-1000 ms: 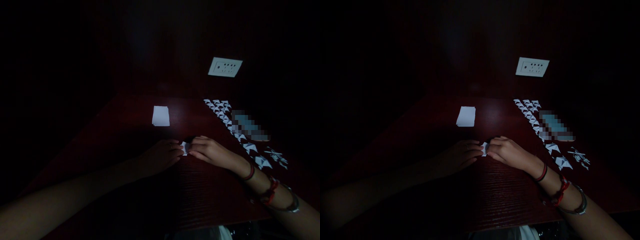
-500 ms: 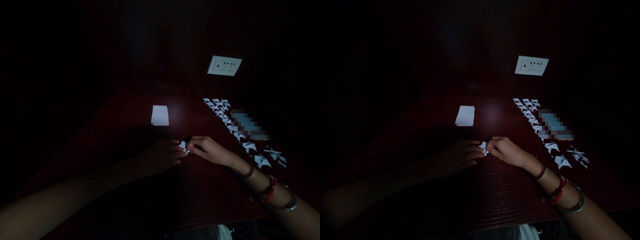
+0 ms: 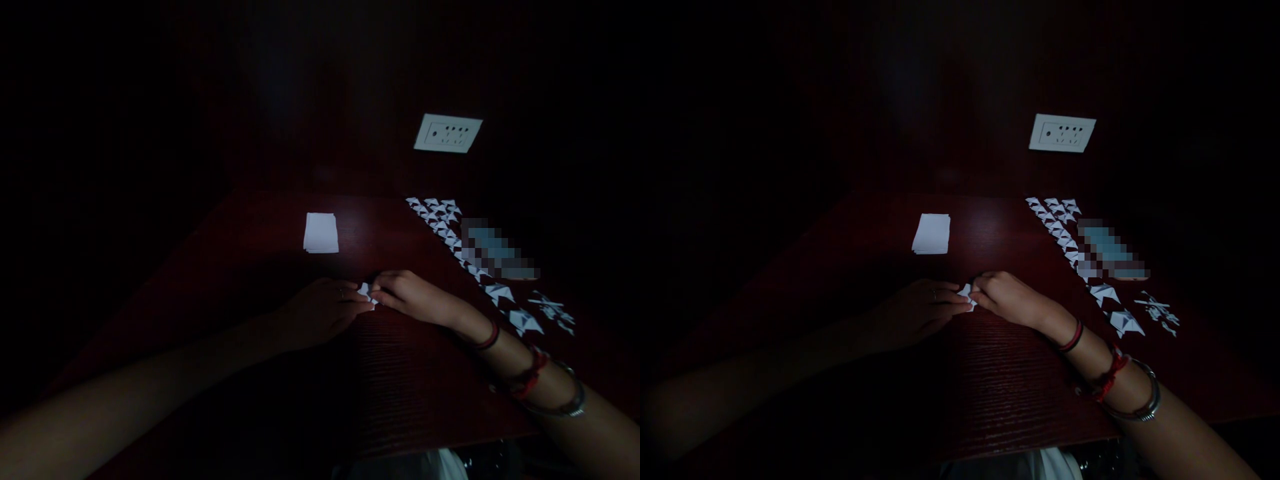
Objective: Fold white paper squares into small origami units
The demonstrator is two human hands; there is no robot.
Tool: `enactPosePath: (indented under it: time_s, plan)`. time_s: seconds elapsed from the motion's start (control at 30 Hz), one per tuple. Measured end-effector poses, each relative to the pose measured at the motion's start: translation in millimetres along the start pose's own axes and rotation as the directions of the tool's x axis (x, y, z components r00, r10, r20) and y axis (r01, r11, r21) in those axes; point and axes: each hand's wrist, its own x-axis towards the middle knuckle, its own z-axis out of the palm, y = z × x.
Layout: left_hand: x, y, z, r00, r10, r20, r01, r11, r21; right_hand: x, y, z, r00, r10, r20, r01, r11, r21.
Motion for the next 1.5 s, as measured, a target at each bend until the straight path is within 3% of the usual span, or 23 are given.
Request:
enactPosePath:
  time_s: [0.17, 0.27, 0.47, 0.67, 0.83, 1.03, 1.17, 1.3, 1.4, 1.5]
  plan:
    - [0.3, -0.7, 2.1, 1.0, -0.023, -0.008, 0.022, 1.0, -0.007, -5.5, 1.1, -2.1, 0.993, 0.104, -0.062, -0.095, 0.987, 0.13]
    - [0.6, 0.5, 2.1, 0.998, -0.048, -0.03, 0.048, 0.999, -0.01, -12.8, 4.2, -7.3, 0.994, 0.103, -0.047, -0.092, 0.975, 0.201]
    - [0.9, 2.8, 0.1, 0.997, -0.052, -0.053, 0.052, 0.999, -0.008, -14.6, 5.5, -9.0, 0.993, 0.093, -0.07, -0.081, 0.984, 0.157]
    - [0.7, 0.2, 2.2, 0.998, -0.032, -0.046, 0.032, 0.999, -0.001, -9.4, 9.7, -2.8, 0.968, 0.249, 0.012, -0.243, 0.932, 0.267]
    - [0.3, -2.6, 4.9, 1.0, 0.001, -0.024, -0.001, 1.0, 0.031, -3.0, 14.6, -1.9, 0.912, 0.399, 0.098, -0.405, 0.834, 0.375]
    - [1.1, -0.9, 4.8, 0.999, -0.024, -0.024, 0.025, 0.999, 0.021, 1.8, 17.6, -0.5, 0.904, 0.421, 0.076, -0.411, 0.805, 0.428]
    - [0.3, -0.4, 3.8, 1.0, -0.012, -0.025, 0.013, 1.0, 0.013, -2.7, 14.1, -0.1, 0.948, 0.318, -0.002, -0.296, 0.883, 0.365]
    - [0.7, 0.6, -1.8, 1.0, -0.015, -0.017, 0.015, 1.0, 0.003, -12.4, 6.1, -3.0, 0.992, -0.008, -0.124, 0.033, 0.979, 0.2]
    - [1.5, 0.9, -6.2, 1.0, 0.0, -0.004, 0.0, 1.0, -0.009, -18.6, 3.2, -6.6, 0.984, -0.162, -0.073, 0.168, 0.983, 0.073]
    - [1.4, -0.7, -7.1, 1.0, 0.023, 0.001, -0.023, 1.0, -0.012, -22.0, 3.5, -8.8, 0.973, -0.23, -0.015, 0.229, 0.972, -0.04]
